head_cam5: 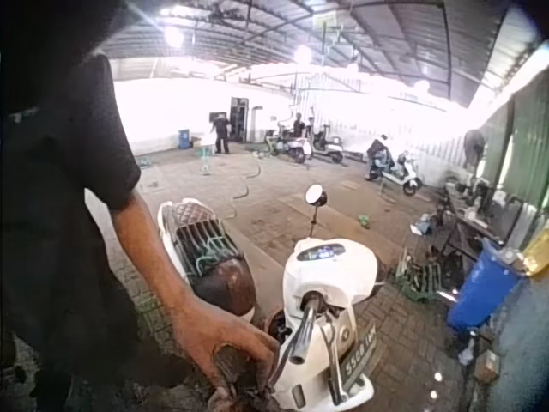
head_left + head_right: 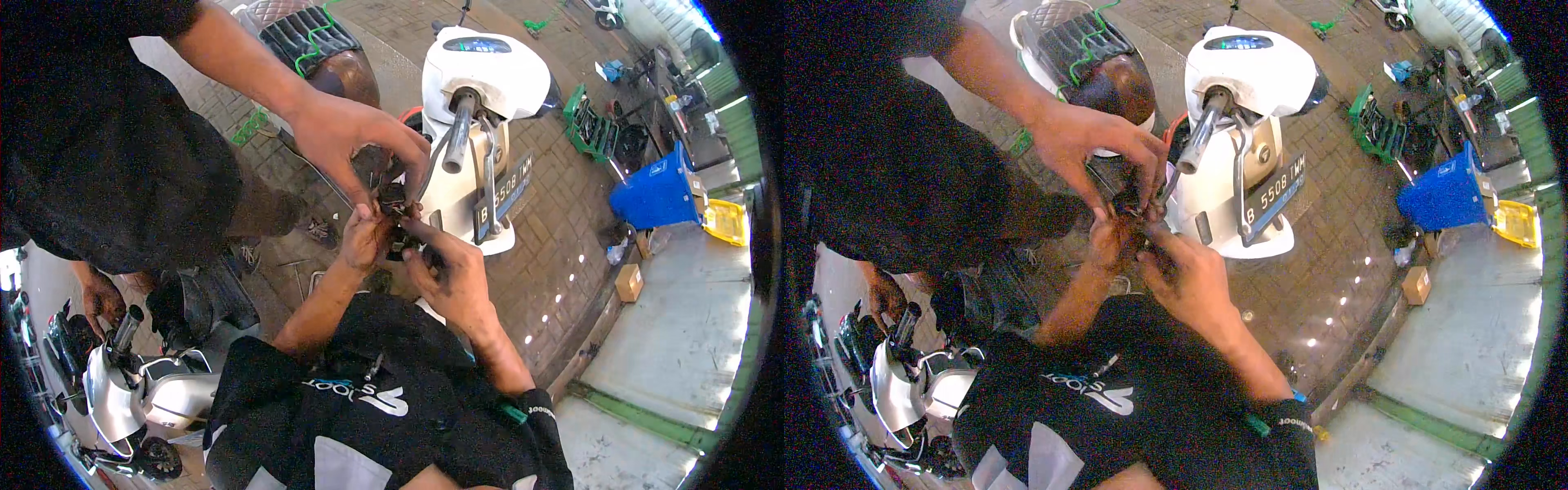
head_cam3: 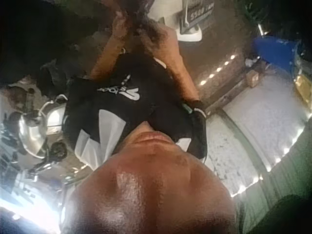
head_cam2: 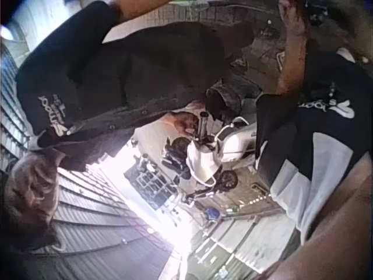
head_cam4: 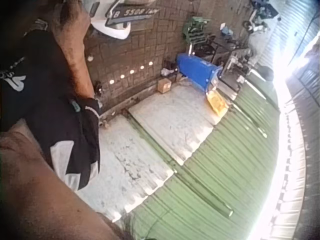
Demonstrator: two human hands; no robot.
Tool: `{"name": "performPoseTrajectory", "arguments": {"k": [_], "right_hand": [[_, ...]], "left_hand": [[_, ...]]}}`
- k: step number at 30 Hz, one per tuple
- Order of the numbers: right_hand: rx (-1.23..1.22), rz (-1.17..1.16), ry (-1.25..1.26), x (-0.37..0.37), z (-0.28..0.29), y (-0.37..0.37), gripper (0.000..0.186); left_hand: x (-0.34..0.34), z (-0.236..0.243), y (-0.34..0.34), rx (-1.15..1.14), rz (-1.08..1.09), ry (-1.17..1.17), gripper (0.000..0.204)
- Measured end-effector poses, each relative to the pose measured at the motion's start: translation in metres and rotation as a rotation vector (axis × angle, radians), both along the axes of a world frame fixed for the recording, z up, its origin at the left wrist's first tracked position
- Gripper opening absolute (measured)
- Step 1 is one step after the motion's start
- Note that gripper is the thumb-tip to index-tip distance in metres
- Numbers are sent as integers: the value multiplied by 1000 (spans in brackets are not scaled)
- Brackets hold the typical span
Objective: The person repairs the electrical wiring on the front of a white scooter, using a screwdriver to manipulate a small black connector and inspecting the wire connections by hand while another person assists.
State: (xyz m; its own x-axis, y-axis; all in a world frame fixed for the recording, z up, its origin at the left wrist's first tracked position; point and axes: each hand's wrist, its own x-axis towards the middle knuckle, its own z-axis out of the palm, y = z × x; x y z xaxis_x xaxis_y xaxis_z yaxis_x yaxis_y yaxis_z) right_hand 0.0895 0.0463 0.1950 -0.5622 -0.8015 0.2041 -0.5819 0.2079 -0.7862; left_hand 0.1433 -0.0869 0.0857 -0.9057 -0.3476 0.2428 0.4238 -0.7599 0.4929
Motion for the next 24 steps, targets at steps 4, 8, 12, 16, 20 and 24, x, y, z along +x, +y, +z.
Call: {"name": "performPoseTrajectory", "arguments": {"k": [4,8,12,16,20,24], "right_hand": [[22,-63,-94,1,7,7,26],[96,-102,-158,-3,0,17,25],[46,-120,-147,-7,-1,20,26],[112,-100,-232,-9,3,22,27],[26,-70,-270,-9,-12,27,24],[46,-117,-312,-21,-51,49,24]], "left_hand": [[-1,2,-8,-77,59,15,48],[-7,-6,-13,-65,121,71,48],[-4,2,-13,144,102,-8,48],[-4,11,-14,187,149,-24,50],[-1,10,-16,198,158,27,53],[2,21,-17,156,137,53,57]]}}
